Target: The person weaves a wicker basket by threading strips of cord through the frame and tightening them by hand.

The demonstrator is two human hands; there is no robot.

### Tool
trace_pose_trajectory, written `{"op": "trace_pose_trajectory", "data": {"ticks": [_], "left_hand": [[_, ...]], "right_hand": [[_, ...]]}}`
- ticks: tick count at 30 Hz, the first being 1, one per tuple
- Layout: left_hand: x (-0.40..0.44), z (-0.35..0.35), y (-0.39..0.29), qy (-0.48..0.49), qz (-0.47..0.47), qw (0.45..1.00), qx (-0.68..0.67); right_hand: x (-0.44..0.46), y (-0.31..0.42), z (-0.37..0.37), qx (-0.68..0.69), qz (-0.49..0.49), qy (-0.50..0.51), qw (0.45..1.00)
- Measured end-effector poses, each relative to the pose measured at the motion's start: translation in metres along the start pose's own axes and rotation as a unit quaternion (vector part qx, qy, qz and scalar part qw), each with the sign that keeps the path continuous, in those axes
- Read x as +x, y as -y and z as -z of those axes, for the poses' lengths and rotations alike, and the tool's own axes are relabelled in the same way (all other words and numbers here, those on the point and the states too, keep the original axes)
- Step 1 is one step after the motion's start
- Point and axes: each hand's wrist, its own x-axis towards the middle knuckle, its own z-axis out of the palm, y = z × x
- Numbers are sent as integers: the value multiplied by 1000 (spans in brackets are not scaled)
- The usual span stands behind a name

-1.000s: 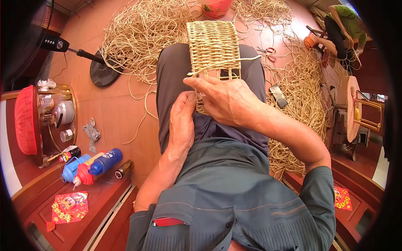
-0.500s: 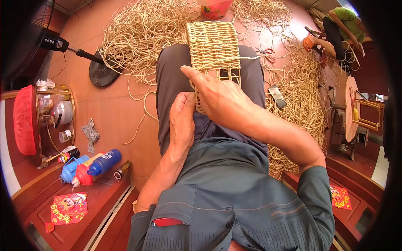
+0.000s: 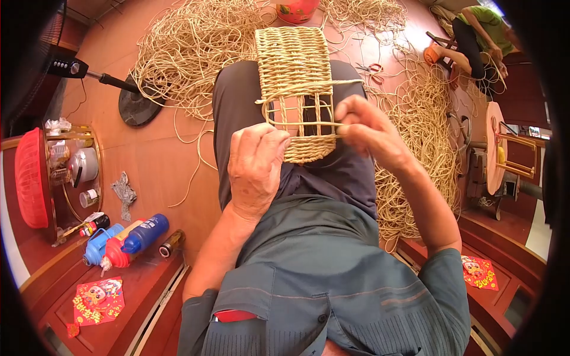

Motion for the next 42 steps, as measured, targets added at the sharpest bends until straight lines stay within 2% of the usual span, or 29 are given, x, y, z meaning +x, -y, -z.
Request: {"op": "trace_pose_trajectory", "data": {"ticks": [2, 4, 6, 7, 8, 9, 12, 13, 17, 19, 22, 25, 29, 32, 35, 38, 42], "left_hand": [[5, 0, 3, 26, -41, 999, 16], [11, 1, 3, 42, -34, 999, 5], [17, 2, 1, 52, -19, 998, -2], [20, 2, -1, 55, -7, 998, -4], [21, 1, -2, 57, 6, 998, -7], [20, -3, -3, 51, 19, 999, -3], [19, -11, -7, 35, 42, 998, 18], [19, -13, -9, 31, 39, 998, 29], [16, -15, -13, 21, 19, 999, 44], [14, -13, -16, 28, 14, 999, 37], [10, -12, -17, 38, 13, 998, 40], [9, -11, -20, 57, 21, 996, 63], [12, -10, -24, 80, 25, 993, 79], [11, -11, -24, 92, 32, 992, 79], [11, -10, -23, 91, 26, 991, 90], [10, -9, -21, 82, 17, 992, 92], [7, -8, -21, 66, 11, 993, 101]], "right_hand": [[-5, -2, 37, -42, 1, -26, 999], [-6, 3, 68, -53, 40, -106, 992], [-7, 13, 106, 13, 72, -139, 988], [-7, 16, 127, 48, 120, -157, 979], [-7, 19, 139, 82, 167, -174, 967], [-11, 34, 129, 93, 175, -219, 956], [-16, 43, 91, -126, 224, -328, 909], [-25, 39, 84, -200, 227, -301, 904], [-34, 9, 18, -219, 223, -180, 933], [-31, 10, -10, -307, 215, -159, 913], [-18, 1, -36, -343, 189, -120, 912], [4, -11, -51, -339, 334, -139, 868], [18, -14, -64, -382, 315, -130, 859], [23, -1, -72, -407, 197, -111, 885], [37, -13, -78, -356, 242, -155, 889], [38, -9, -79, -346, 224, -166, 896], [27, -13, -77, -318, 247, -173, 899]]}}
